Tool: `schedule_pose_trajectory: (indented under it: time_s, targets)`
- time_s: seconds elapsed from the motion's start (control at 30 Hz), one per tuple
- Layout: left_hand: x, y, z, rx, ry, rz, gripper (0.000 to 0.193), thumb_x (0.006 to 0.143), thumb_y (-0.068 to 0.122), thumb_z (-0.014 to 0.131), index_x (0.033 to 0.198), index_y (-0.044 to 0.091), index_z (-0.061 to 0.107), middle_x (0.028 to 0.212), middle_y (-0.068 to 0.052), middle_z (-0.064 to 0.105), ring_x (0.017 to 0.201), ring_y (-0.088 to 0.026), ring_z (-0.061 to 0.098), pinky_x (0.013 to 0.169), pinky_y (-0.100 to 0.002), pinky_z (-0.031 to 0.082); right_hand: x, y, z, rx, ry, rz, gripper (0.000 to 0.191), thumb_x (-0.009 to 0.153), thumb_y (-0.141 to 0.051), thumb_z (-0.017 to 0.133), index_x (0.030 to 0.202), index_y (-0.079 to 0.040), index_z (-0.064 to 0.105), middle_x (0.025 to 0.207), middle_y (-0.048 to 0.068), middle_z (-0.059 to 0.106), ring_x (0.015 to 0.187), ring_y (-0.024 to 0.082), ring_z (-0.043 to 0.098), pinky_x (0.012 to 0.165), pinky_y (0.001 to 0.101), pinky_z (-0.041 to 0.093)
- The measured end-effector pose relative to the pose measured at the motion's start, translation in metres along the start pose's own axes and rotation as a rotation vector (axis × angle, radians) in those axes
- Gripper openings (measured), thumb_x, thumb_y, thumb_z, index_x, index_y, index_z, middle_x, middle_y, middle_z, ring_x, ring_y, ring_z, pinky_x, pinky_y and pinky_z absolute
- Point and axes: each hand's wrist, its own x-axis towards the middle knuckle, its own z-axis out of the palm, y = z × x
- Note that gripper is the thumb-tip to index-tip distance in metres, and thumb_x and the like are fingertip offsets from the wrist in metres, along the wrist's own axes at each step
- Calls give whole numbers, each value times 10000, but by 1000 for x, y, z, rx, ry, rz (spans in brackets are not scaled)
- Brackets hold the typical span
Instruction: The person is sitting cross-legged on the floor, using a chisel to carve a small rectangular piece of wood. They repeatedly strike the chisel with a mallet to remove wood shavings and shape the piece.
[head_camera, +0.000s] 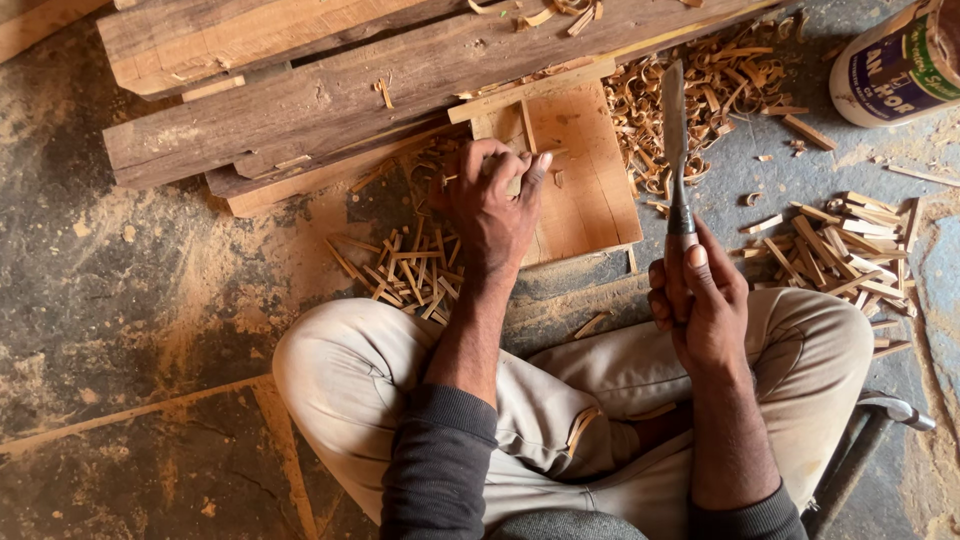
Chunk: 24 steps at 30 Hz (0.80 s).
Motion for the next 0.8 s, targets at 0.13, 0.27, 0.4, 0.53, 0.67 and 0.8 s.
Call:
schedule_pose_trajectory:
  time_s: [0.13, 0.27, 0.4, 0.53, 0.67, 0.8]
  targets:
    - [0, -1, 0, 48, -24, -49, 324, 910, 379, 815, 803, 146, 617, 1016, 11, 575, 866, -161, 603, 784, -392, 491, -2, 1, 0, -8, -1, 15, 662, 1039, -391, 579, 1592, -57, 435, 838, 83, 605, 596, 118, 512, 497, 235, 427]
    - [0, 4, -3, 139, -55, -100, 355, 907, 474, 771, 785, 172, 628, 1038, 32, 582, 883, -170, 589, 877, -497, 410, -1, 1, 3, -21, -10, -35, 639, 1072, -343, 597, 1592, -1, 449, 851, 69, 569, 726, 120, 566, 526, 253, 440]
    - [1, 7, -1, 219, -36, -80, 319, 883, 515, 775, 802, 228, 662, 1140, 27, 573, 1087, -193, 576, 985, -586, 381, -6, -9, 10, -242, 60, -40, 592, 1045, -323, 590, 1550, -33, 487, 819, 60, 612, 624, 110, 548, 492, 256, 446]
    - [2, 4, 3, 267, -63, -43, 405, 859, 511, 799, 1197, 300, 732, 1355, -34, 536, 1271, -270, 517, 1028, -623, 333, -26, -28, 15, -671, 103, -95, 526, 1021, -289, 645, 1492, -67, 567, 797, 29, 692, 605, 72, 574, 485, 239, 447]
    - [0, 1, -4, 302, -114, 7, 493, 793, 463, 868, 1239, 356, 688, 1416, -11, 513, 1274, -290, 544, 1081, -609, 336, -51, -37, 27, -1213, 56, -565, 397, 1022, -239, 713, 1385, -81, 682, 824, 66, 705, 598, 86, 628, 483, 272, 468]
    - [0, 1, -10, 279, -244, -57, 592, 803, 231, 898, 1330, 372, 668, 1474, -19, 472, 1044, -208, 665, 1103, -633, 341, -62, -37, 45, -1341, 44, -556, 389, 977, -239, 735, 1341, -106, 704, 711, 39, 701, 488, 101, 592, 397, 300, 451]
